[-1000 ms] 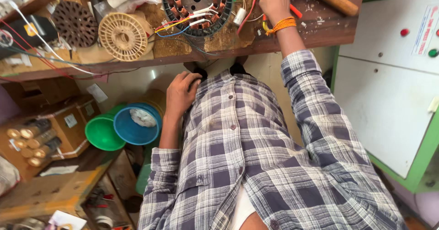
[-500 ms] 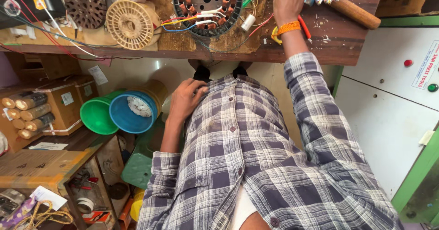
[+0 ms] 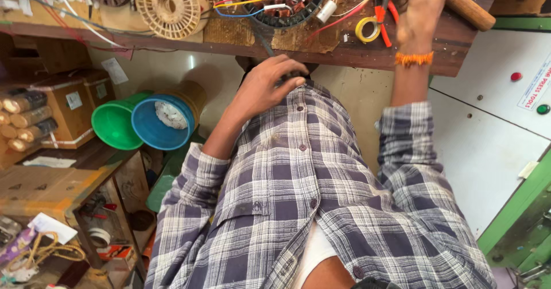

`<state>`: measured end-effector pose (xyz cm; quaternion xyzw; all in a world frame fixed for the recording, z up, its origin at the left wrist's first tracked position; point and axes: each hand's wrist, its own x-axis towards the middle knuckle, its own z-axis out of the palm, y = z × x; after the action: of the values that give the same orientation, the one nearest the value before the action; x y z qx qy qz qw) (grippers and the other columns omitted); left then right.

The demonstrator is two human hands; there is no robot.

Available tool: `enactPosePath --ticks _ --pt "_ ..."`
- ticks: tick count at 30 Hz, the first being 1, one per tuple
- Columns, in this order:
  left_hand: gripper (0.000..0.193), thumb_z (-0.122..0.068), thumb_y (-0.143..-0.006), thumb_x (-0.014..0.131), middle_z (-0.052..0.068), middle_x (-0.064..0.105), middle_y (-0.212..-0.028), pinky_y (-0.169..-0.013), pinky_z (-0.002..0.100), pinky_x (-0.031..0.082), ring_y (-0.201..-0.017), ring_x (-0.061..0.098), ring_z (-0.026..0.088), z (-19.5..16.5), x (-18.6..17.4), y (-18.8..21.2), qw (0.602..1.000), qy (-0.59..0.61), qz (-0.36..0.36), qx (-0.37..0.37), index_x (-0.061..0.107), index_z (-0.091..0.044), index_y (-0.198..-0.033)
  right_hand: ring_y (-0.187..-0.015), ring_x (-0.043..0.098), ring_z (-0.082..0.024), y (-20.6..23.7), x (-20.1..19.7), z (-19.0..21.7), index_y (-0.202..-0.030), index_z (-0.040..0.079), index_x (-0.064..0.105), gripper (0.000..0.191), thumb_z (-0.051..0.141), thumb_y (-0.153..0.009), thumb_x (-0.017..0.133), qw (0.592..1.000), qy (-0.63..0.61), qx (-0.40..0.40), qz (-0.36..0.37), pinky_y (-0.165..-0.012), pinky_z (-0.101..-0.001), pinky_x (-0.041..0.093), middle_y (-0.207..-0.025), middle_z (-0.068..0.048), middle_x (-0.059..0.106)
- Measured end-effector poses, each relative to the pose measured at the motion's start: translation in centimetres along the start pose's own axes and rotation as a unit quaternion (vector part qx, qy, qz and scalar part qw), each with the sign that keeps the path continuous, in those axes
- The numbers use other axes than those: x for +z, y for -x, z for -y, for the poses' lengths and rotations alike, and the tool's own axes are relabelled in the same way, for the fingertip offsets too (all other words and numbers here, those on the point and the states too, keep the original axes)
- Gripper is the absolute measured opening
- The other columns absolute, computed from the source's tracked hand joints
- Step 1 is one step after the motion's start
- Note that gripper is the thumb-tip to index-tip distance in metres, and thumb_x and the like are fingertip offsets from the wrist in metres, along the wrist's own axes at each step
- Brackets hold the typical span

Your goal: The person works on a circular electrical component, likely a motor stator, by stripping wire insulation, twisting wires together, and securing connections with electrical tape. They use pliers, scissors, and a screwdriver to manipulate the wires and components on a cluttered workbench.

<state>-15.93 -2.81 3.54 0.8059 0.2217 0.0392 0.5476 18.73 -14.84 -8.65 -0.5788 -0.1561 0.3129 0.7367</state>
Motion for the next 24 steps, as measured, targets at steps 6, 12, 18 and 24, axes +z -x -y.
enactPosePath --ticks 6,12,18,24 --pt "0.045 -0.022 -0.094 0.073 0.004 0.069 -0.120 -0.090 0.033 0.056 -0.104 0.067 0.015 1.3 3.5 -4.1 0.970 0.241 0.041 0.000 0.061 -0.010 -0.136 -0.103 0.070 -0.017 8.0 5.2 2.3 -0.146 0.009 0.050 0.051 0.013 -0.103 0.077 0.974 -0.202 0.096 0.027 -0.085 -0.0281 0.059 -0.123 -0.009 0.070" --pt "0.021 -0.010 -0.111 0.065 0.004 0.060 -0.125 -0.102 0.033 0.061 -0.116 0.069 0.016 4.6 6.6 -5.3 0.901 0.421 -0.098 0.004 0.074 -0.008 -0.130 -0.099 0.068 -0.011 15.3 11.8 -0.6 -0.153 0.007 0.043 0.064 0.004 -0.100 0.079 0.984 -0.153 0.049 0.073 -0.094 -0.0267 0.058 -0.104 -0.003 0.068" --pt "0.035 -0.005 -0.097 0.072 0.006 0.064 -0.122 -0.092 0.030 0.057 -0.111 0.067 0.017 6.4 6.6 -3.5 0.769 0.634 -0.075 -0.036 0.052 -0.021 -0.121 -0.096 0.068 -0.009 16.0 12.5 -0.4 -0.148 0.007 0.046 0.064 -0.004 -0.095 0.080 0.994 -0.087 0.035 0.049 -0.089 -0.0234 0.056 -0.103 -0.002 0.069" --pt "0.027 -0.009 -0.105 0.066 0.006 0.063 -0.132 -0.098 0.034 0.058 -0.116 0.066 0.016 6.8 6.6 -2.6 0.765 0.626 -0.129 -0.078 0.051 -0.006 -0.128 -0.097 0.065 -0.008 16.2 13.4 1.0 -0.136 0.006 0.059 0.045 -0.001 -0.098 0.082 0.990 0.068 0.053 0.108 -0.088 -0.0238 0.056 -0.104 -0.002 0.066"
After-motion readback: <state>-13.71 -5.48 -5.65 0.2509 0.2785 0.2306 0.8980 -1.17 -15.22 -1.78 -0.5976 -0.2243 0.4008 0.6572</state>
